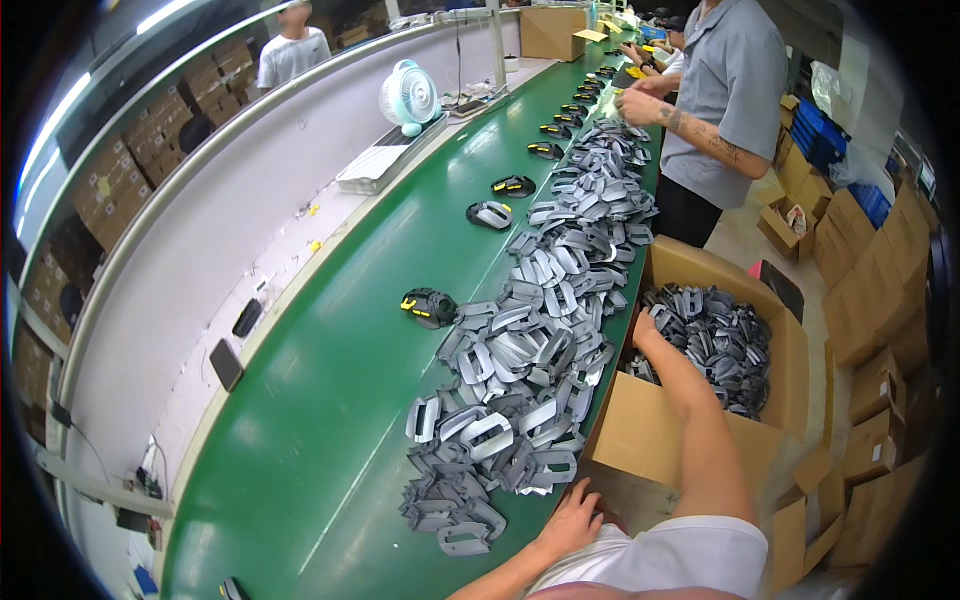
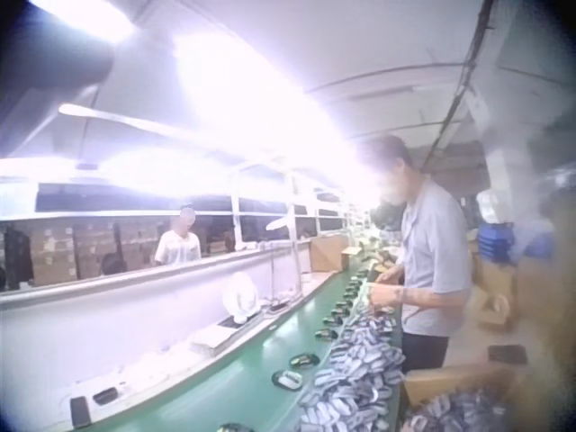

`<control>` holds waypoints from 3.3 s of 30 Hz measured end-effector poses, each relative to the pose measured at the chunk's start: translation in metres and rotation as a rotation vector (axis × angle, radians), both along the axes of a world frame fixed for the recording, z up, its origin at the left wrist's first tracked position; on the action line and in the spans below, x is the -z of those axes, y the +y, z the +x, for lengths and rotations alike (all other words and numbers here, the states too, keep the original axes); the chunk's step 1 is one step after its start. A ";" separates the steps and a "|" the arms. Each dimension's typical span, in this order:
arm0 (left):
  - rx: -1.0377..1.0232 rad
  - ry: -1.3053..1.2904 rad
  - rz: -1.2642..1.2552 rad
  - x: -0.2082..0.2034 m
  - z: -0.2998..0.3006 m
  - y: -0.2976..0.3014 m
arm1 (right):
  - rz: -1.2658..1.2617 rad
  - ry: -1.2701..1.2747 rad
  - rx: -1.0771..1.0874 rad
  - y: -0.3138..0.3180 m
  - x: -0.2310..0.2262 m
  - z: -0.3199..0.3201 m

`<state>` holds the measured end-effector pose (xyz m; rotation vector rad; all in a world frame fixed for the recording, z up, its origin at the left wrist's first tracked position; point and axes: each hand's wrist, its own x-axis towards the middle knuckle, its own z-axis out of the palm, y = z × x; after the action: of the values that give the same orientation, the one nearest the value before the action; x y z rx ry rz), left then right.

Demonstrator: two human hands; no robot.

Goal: The person assembles plastic housings for electronic components by hand, taking them from cardboard boxes and fitting them together.

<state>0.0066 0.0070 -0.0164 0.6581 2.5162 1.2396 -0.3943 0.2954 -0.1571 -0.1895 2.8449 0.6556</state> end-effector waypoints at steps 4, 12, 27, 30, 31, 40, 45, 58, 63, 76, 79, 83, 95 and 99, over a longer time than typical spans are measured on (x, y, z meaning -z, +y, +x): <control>-0.059 -0.056 -0.038 -0.005 0.003 -0.010 | -0.190 -0.238 0.031 -0.055 -0.052 -0.005; -0.034 -0.004 -0.060 0.000 0.007 -0.014 | -0.092 -0.257 0.117 -0.074 -0.052 0.003; -0.065 0.034 -0.065 0.008 0.002 -0.009 | -0.511 0.031 0.045 -0.058 -0.114 0.058; -0.053 0.030 -0.090 0.003 0.000 -0.009 | -0.711 0.121 0.087 -0.047 -0.133 0.069; -0.045 0.025 -0.082 0.004 0.000 -0.010 | -0.750 0.180 0.079 -0.039 -0.126 0.065; -0.034 0.099 -0.095 0.008 0.010 -0.007 | -1.075 0.436 -0.441 -0.019 -0.250 0.093; -0.048 0.128 -0.142 0.018 0.006 -0.007 | -1.111 0.326 -0.557 -0.074 -0.339 0.112; -0.023 0.126 -0.348 0.023 0.006 0.012 | -1.149 -1.019 -1.158 -0.374 -0.335 0.312; 0.114 0.061 -0.358 0.017 0.002 0.012 | -0.799 -1.149 -1.304 -0.414 -0.291 0.354; 0.071 0.137 -0.163 0.007 -0.004 0.000 | -0.670 -0.659 -1.478 -0.422 -0.287 0.353; 0.024 0.177 -0.065 0.013 -0.001 0.001 | -0.668 -0.465 -1.564 -0.420 -0.263 0.357; 0.018 0.136 0.021 0.015 0.006 0.000 | -0.876 -0.278 -1.677 -0.423 -0.245 0.365; 0.089 0.152 -0.021 0.023 0.005 -0.006 | -1.056 -0.086 -1.681 -0.418 -0.226 0.367; 0.123 0.147 -0.043 0.020 0.006 -0.007 | -1.124 -0.104 -1.620 -0.421 -0.224 0.370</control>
<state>0.0123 -0.0002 -0.0366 0.9092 2.5665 1.1297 -0.0244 -0.1254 0.0667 -2.5138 1.9555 -0.8803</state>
